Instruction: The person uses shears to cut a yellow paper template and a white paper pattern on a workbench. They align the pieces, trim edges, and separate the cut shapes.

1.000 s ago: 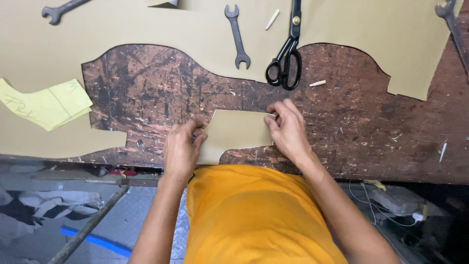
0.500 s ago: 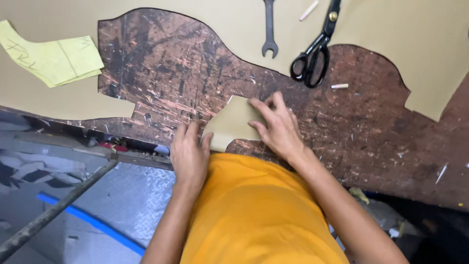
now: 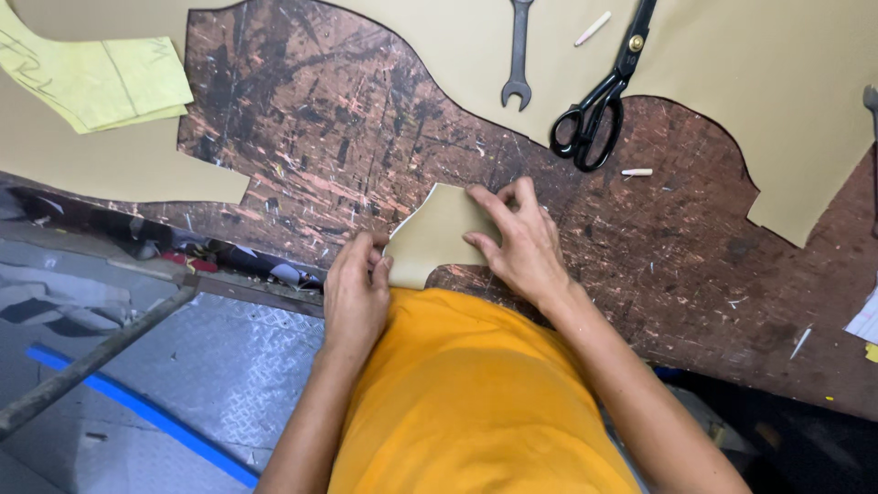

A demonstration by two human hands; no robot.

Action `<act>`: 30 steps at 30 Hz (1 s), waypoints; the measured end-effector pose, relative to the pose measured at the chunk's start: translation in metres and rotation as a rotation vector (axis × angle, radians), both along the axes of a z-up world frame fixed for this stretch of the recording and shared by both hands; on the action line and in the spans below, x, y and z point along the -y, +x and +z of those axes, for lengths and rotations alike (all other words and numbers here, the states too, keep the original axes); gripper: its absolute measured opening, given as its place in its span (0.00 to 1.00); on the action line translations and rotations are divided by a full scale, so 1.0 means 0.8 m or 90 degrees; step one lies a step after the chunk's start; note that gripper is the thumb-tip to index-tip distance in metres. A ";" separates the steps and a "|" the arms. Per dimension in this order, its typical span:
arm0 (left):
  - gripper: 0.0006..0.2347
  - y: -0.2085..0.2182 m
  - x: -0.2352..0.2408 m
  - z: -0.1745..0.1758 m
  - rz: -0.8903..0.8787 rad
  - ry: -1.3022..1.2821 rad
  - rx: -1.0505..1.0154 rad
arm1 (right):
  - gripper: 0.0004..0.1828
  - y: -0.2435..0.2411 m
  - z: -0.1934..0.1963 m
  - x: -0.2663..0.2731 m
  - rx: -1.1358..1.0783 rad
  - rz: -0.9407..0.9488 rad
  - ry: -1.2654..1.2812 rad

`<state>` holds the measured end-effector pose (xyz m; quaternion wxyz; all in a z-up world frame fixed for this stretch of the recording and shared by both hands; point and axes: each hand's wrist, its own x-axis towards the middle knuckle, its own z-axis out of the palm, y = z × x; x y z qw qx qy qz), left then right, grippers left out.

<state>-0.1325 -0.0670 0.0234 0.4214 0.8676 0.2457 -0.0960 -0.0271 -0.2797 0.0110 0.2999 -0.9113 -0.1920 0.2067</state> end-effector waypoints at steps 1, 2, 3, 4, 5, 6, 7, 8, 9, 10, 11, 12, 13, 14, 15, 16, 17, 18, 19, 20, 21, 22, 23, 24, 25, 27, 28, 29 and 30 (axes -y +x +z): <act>0.11 0.001 -0.001 0.002 -0.004 -0.011 0.002 | 0.33 0.000 0.000 0.000 0.002 0.002 0.000; 0.10 0.001 -0.003 0.005 -0.009 -0.022 0.005 | 0.33 0.000 0.000 0.000 0.003 0.003 0.000; 0.10 0.003 -0.006 0.007 -0.022 -0.036 0.013 | 0.34 0.002 0.000 0.000 0.007 0.004 0.000; 0.11 0.004 -0.008 0.010 -0.036 -0.050 0.021 | 0.34 0.004 0.000 -0.001 0.007 0.005 0.001; 0.11 0.003 -0.010 0.013 -0.049 -0.064 0.026 | 0.34 0.004 0.000 0.000 0.005 0.006 0.002; 0.11 0.003 -0.011 0.015 -0.064 -0.055 0.026 | 0.34 0.003 0.000 0.000 0.003 0.007 0.003; 0.11 0.003 -0.012 0.016 -0.078 -0.046 0.028 | 0.34 0.003 0.000 0.000 0.003 0.008 0.002; 0.11 0.002 -0.012 0.016 -0.093 -0.036 0.029 | 0.34 0.003 0.000 0.000 0.003 0.009 0.000; 0.11 0.002 -0.012 0.015 -0.098 -0.020 0.032 | 0.34 0.003 0.000 0.001 0.002 0.011 -0.002; 0.11 0.001 -0.011 0.013 -0.103 -0.004 0.035 | 0.34 0.003 -0.001 0.002 -0.001 0.011 -0.007; 0.12 0.002 -0.010 0.011 -0.107 0.013 0.039 | 0.34 0.004 -0.001 0.002 -0.003 0.012 -0.010; 0.12 0.002 -0.009 0.008 -0.106 0.024 0.044 | 0.34 0.004 -0.002 0.002 -0.005 0.013 -0.014; 0.13 0.002 -0.008 0.005 -0.103 0.035 0.048 | 0.34 0.004 -0.002 0.002 -0.002 0.020 -0.017; 0.14 0.002 -0.007 0.002 -0.101 0.046 0.052 | 0.34 0.004 -0.003 0.002 0.002 0.028 -0.020; 0.16 0.002 -0.005 0.000 -0.123 0.073 0.029 | 0.34 0.003 -0.003 0.002 0.006 0.036 -0.023; 0.19 0.003 -0.003 -0.003 -0.146 0.100 0.005 | 0.33 0.003 -0.003 0.003 0.023 0.060 -0.031; 0.22 0.004 -0.002 -0.005 -0.168 0.128 -0.018 | 0.32 0.004 -0.004 0.004 0.040 0.084 -0.039; 0.23 0.004 -0.001 -0.006 -0.209 0.164 -0.037 | 0.31 0.005 -0.005 0.004 0.057 0.108 -0.046; 0.26 0.004 -0.001 -0.005 -0.253 0.198 -0.057 | 0.30 0.003 -0.004 0.005 0.065 0.113 -0.050; 0.28 0.005 -0.002 -0.003 -0.296 0.232 -0.078 | 0.29 0.003 -0.004 0.005 0.073 0.118 -0.053; 0.29 0.006 -0.003 0.000 -0.313 0.241 -0.092 | 0.28 0.004 -0.003 0.007 0.082 0.124 -0.057; 0.30 0.008 -0.007 0.004 -0.331 0.250 -0.106 | 0.28 0.004 -0.002 0.007 0.079 0.127 -0.051; 0.31 0.013 -0.011 0.007 -0.346 0.260 -0.118 | 0.28 0.008 -0.001 0.007 0.078 0.132 -0.044; 0.32 0.017 -0.016 0.010 -0.372 0.264 -0.130 | 0.29 0.011 0.001 0.006 0.078 0.137 -0.037; 0.32 0.021 -0.022 0.014 -0.396 0.268 -0.144 | 0.30 0.014 0.003 0.005 0.054 0.140 -0.055; 0.29 0.027 -0.033 0.018 -0.424 0.256 -0.147 | 0.33 0.019 0.009 0.003 0.004 0.147 -0.090; 0.27 0.031 -0.038 0.019 -0.428 0.239 -0.138 | 0.34 0.020 0.011 0.001 -0.015 0.147 -0.102; 0.26 0.035 -0.043 0.018 -0.431 0.222 -0.127 | 0.36 0.023 0.014 0.000 -0.032 0.147 -0.115; 0.27 0.038 -0.046 0.017 -0.439 0.226 -0.113 | 0.38 0.025 0.016 -0.001 -0.050 0.147 -0.128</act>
